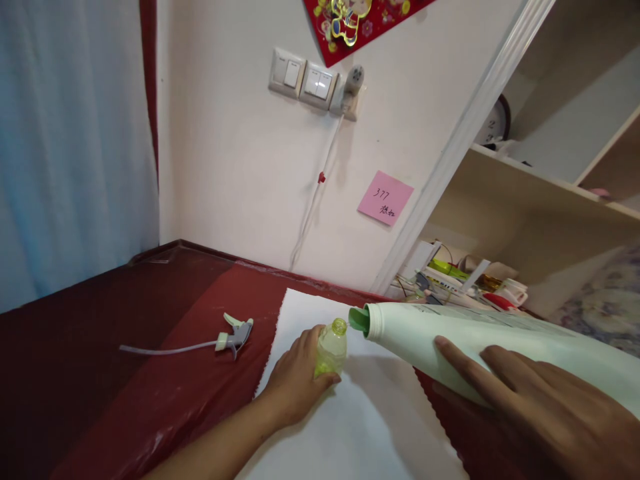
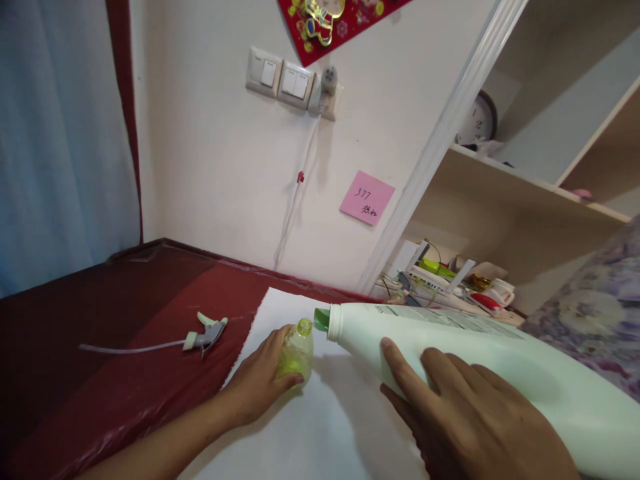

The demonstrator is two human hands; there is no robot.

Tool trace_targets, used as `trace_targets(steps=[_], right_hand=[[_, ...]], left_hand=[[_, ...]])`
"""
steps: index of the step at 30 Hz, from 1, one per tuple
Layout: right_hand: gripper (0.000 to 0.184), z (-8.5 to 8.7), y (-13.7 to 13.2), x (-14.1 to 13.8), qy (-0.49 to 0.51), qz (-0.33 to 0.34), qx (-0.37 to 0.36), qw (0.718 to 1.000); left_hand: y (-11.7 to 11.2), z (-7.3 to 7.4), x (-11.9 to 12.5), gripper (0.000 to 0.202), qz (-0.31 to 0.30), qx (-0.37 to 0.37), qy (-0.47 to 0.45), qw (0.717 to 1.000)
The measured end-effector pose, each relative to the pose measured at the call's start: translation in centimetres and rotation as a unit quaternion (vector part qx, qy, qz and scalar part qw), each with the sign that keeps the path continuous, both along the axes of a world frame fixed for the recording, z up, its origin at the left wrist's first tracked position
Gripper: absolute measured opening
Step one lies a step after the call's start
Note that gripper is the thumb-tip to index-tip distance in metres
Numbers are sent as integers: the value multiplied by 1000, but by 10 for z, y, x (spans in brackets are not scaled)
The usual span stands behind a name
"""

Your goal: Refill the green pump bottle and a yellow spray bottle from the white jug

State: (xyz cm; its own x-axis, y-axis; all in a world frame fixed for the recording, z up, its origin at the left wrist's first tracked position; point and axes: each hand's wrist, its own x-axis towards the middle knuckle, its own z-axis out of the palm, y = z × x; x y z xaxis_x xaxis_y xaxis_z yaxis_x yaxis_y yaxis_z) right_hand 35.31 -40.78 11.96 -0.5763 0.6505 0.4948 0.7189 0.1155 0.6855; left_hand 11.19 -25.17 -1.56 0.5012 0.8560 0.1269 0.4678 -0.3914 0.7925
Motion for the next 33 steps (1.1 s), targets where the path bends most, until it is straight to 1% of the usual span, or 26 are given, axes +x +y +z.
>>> trace_targets(steps=[15,21,33], right_hand=[[42,-3,2,-1,2,-4,-13,1000],[46,-5,4,2,11,-3,-14,1000],[42,-3,1,1,7,7,-20,1000]], left_hand=[[1,0,1,72,0,1,-5,1000],[0,2,1,73,4,-3,-5,1000],[2,-2,2,74,2,-1,-10,1000]])
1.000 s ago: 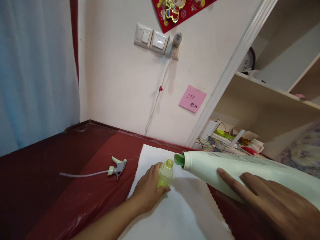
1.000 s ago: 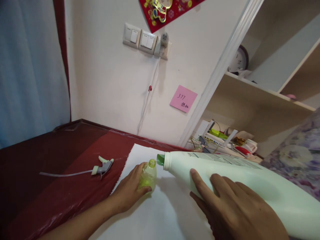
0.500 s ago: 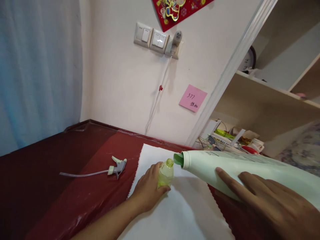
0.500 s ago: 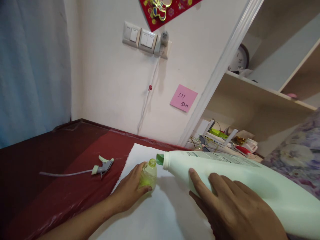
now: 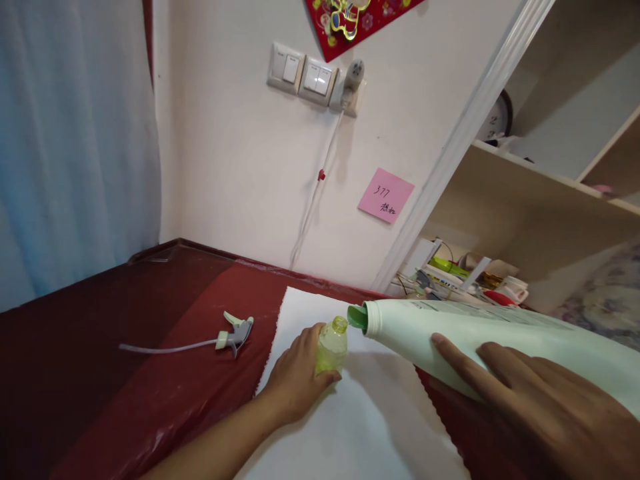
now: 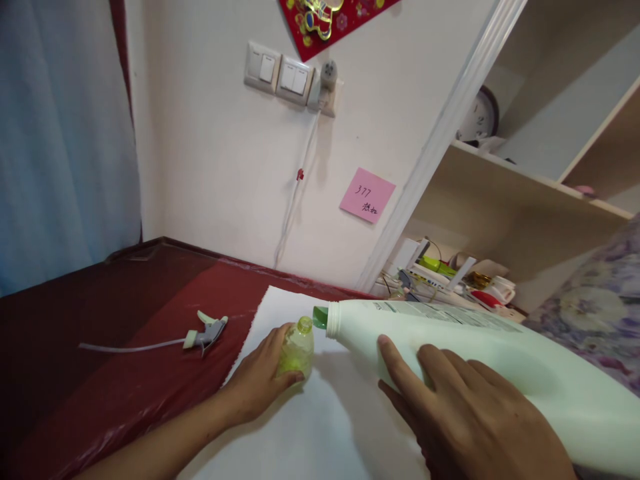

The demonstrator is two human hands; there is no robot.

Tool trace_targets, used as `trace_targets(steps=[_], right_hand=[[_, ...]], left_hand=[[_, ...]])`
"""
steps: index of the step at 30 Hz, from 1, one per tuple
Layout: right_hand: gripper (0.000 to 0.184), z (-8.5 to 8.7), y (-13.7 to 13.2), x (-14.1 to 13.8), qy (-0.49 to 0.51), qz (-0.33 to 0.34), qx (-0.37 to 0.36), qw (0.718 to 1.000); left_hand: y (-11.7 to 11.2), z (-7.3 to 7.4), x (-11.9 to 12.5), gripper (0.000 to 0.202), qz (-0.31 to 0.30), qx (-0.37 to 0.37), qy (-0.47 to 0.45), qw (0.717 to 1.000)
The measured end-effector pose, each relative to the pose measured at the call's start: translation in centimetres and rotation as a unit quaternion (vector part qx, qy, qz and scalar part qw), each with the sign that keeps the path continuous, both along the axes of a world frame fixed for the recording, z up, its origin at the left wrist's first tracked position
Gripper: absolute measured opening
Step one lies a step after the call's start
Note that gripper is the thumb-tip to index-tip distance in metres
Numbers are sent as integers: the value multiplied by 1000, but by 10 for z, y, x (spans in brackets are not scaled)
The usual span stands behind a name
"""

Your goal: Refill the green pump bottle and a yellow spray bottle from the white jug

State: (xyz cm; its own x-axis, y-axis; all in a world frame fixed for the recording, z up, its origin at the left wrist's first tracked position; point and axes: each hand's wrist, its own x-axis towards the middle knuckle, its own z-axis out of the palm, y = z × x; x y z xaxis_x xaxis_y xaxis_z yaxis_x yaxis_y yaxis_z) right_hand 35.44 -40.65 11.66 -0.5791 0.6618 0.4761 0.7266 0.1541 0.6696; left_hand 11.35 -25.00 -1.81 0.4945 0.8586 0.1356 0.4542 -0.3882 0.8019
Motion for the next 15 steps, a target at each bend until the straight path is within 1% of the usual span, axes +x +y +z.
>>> trace_targets(steps=[6,15], right_hand=[[42,2,2,-4,7,3,10,1000],[38,13,9,-17,-7,22,33,999]], left_hand=[[0,-2,0,73,-3,4,-7,1000],[1,-1,0,75,-3,2,-8,1000]])
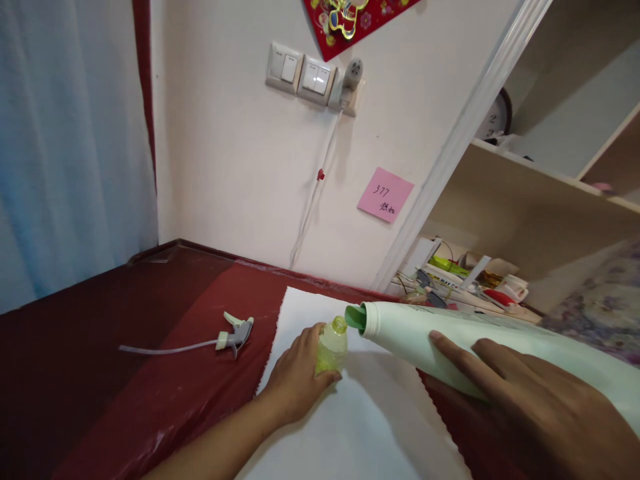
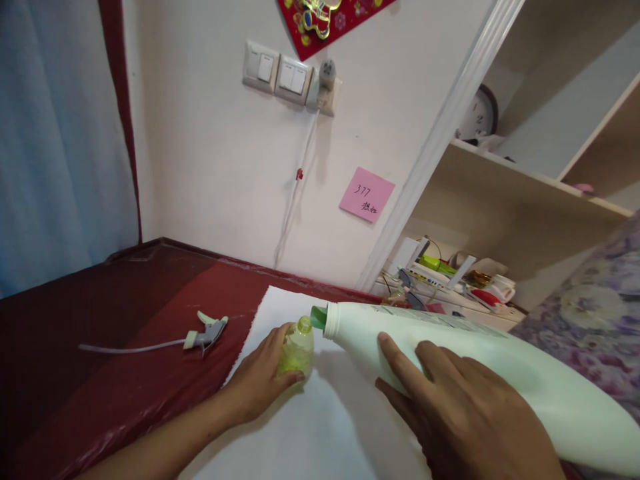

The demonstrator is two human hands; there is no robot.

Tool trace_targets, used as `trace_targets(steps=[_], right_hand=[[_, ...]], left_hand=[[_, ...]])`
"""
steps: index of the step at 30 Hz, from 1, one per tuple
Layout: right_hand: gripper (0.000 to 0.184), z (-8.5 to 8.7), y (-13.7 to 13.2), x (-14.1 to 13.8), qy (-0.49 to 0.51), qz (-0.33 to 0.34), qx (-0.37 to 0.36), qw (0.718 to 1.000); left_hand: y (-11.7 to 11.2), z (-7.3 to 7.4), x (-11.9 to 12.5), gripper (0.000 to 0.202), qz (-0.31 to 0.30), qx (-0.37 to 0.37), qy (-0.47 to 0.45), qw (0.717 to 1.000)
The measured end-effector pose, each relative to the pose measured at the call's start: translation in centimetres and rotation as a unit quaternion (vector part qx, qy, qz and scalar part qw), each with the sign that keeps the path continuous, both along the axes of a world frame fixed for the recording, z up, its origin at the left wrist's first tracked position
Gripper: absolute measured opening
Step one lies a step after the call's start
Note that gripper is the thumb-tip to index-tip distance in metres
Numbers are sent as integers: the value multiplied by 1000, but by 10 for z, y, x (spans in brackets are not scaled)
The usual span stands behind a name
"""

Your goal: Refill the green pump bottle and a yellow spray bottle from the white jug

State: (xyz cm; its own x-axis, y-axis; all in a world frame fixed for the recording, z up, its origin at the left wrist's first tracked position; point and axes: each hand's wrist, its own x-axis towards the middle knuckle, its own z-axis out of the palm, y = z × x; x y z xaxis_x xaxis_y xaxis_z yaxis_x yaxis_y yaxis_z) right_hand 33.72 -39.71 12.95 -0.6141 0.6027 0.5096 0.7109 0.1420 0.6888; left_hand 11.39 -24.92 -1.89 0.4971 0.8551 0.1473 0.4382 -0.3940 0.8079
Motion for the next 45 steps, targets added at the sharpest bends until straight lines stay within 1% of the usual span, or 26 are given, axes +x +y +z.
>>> trace_targets(steps=[3,5,8,10,12,15,17,19,21,23,24,28,31,34,37,39,42,44,45], right_hand=[[38,-2,2,1,9,-18,1,1000],[38,-4,3,4,33,-25,-9,999],[41,-11,8,13,125,-23,-39,991],[46,-15,13,20,220,-32,-60,973],[51,-18,20,26,330,-54,-87,938],[52,-17,32,31,487,-88,-123,860],[53,-14,43,32,558,-99,-114,816],[54,-14,56,32,618,-79,-77,779],[55,-19,72,33,686,-17,-45,726],[58,-31,91,33,744,46,-22,666],[60,-39,102,33,760,63,-9,647],[67,-76,144,26,803,100,40,586],[66,-98,167,16,825,109,61,552],[63,-110,179,8,831,125,53,539],[59,-113,180,7,828,133,27,544],[55,-110,173,11,820,126,13,559],[50,-102,151,9,797,108,18,594],[49,-99,133,-3,781,107,20,615],[47,-99,124,-12,774,112,7,623]], left_hand=[[0,-1,0,74,1,0,0,1000],[0,-1,0,74,2,-2,0,1000],[0,-1,0,75,3,-4,2,1000],[0,-2,0,75,4,-6,5,1000],[0,-2,0,76,4,-7,8,1000],[1,-2,-1,75,4,-12,15,1000],[2,-3,-1,73,5,-14,18,1000],[4,-5,0,73,7,-16,15,1000],[6,-9,0,73,10,-16,6,1000],[8,-14,-1,72,11,-15,-2,1000],[10,-16,-1,73,11,-13,-4,1000],[14,-20,-3,79,9,-13,0,1000],[17,-20,-3,81,10,-24,-5,1000],[21,-21,-4,84,2,-32,-6,999],[25,-24,-4,87,0,-34,-4,999],[27,-26,-5,85,2,-34,-11,999],[28,-27,-5,84,5,-27,-20,999],[29,-28,-5,84,5,-16,-27,999],[29,-28,-5,84,3,-8,-30,1000]])
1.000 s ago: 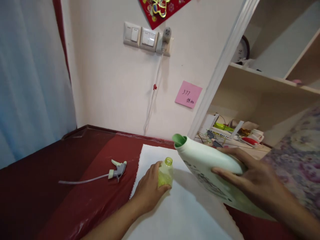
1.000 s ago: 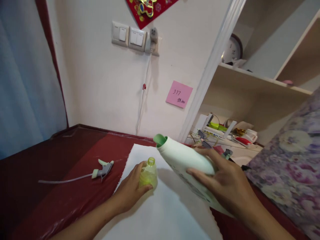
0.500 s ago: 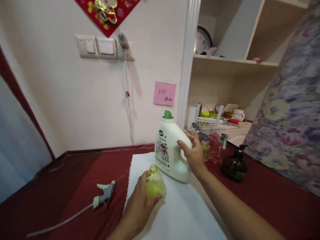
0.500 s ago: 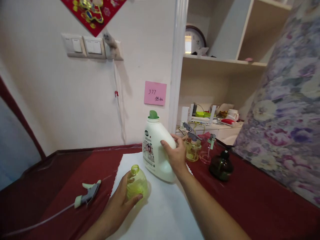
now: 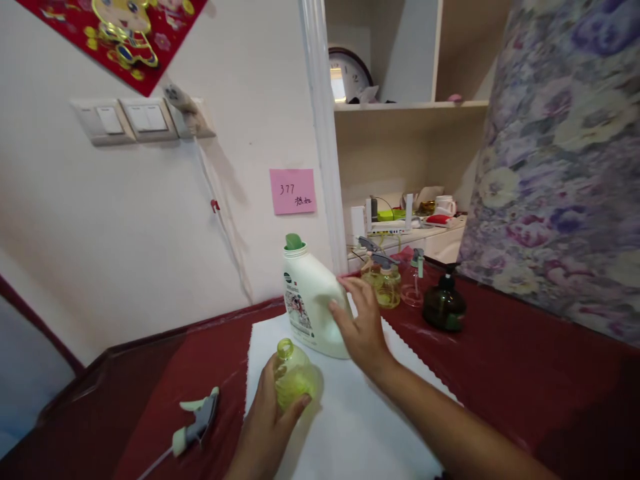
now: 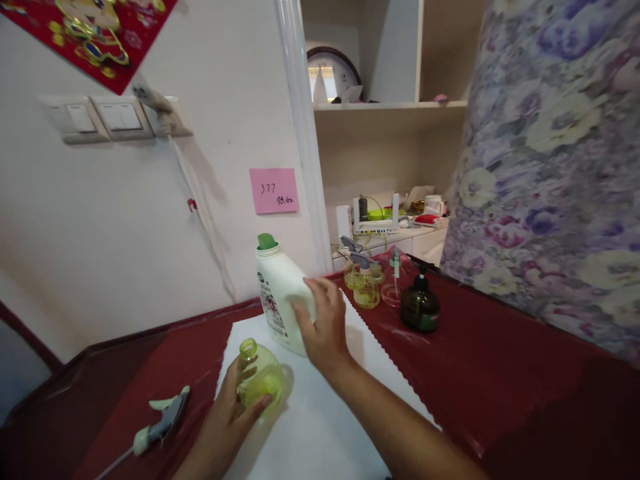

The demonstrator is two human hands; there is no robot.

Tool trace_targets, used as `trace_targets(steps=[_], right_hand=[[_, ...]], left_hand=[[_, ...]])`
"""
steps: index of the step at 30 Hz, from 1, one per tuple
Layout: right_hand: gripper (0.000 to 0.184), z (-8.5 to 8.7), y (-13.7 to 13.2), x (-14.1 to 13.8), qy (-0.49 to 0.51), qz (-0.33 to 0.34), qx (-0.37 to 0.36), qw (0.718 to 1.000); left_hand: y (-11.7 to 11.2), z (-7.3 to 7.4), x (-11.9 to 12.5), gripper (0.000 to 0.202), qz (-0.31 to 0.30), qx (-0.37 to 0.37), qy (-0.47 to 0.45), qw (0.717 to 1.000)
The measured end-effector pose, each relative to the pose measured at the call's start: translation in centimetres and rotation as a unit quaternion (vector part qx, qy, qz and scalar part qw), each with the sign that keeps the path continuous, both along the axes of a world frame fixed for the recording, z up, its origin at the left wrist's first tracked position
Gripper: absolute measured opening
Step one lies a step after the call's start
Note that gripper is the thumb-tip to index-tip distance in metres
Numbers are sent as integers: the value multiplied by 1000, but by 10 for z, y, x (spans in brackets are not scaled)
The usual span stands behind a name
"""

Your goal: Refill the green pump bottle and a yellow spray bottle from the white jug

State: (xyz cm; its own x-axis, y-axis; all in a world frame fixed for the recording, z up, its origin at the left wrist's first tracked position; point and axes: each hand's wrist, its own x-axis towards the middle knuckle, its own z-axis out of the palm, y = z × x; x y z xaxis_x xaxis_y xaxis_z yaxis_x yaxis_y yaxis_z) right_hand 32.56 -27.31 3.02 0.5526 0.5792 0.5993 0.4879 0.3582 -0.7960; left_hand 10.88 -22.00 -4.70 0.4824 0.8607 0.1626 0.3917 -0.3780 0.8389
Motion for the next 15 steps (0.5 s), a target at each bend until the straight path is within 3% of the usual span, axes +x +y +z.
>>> trace_targets(steps=[3,7,11,15], right_hand=[[40,-13,-18,-33,-31,97,-50,994],[66,-41,-21,-62,-29,207,-130,969],[68,-59,-16,-67,-7,241,-153,958],[67,-64,-15,-66,1,248,-165,955]], left_hand=[[3,-2,-1,84,-3,18,-5,1000],[4,-6,-2,83,-3,19,-12,1000],[-2,4,-2,85,-21,33,-3,999],[-4,27,-10,100,-58,38,60,996]])
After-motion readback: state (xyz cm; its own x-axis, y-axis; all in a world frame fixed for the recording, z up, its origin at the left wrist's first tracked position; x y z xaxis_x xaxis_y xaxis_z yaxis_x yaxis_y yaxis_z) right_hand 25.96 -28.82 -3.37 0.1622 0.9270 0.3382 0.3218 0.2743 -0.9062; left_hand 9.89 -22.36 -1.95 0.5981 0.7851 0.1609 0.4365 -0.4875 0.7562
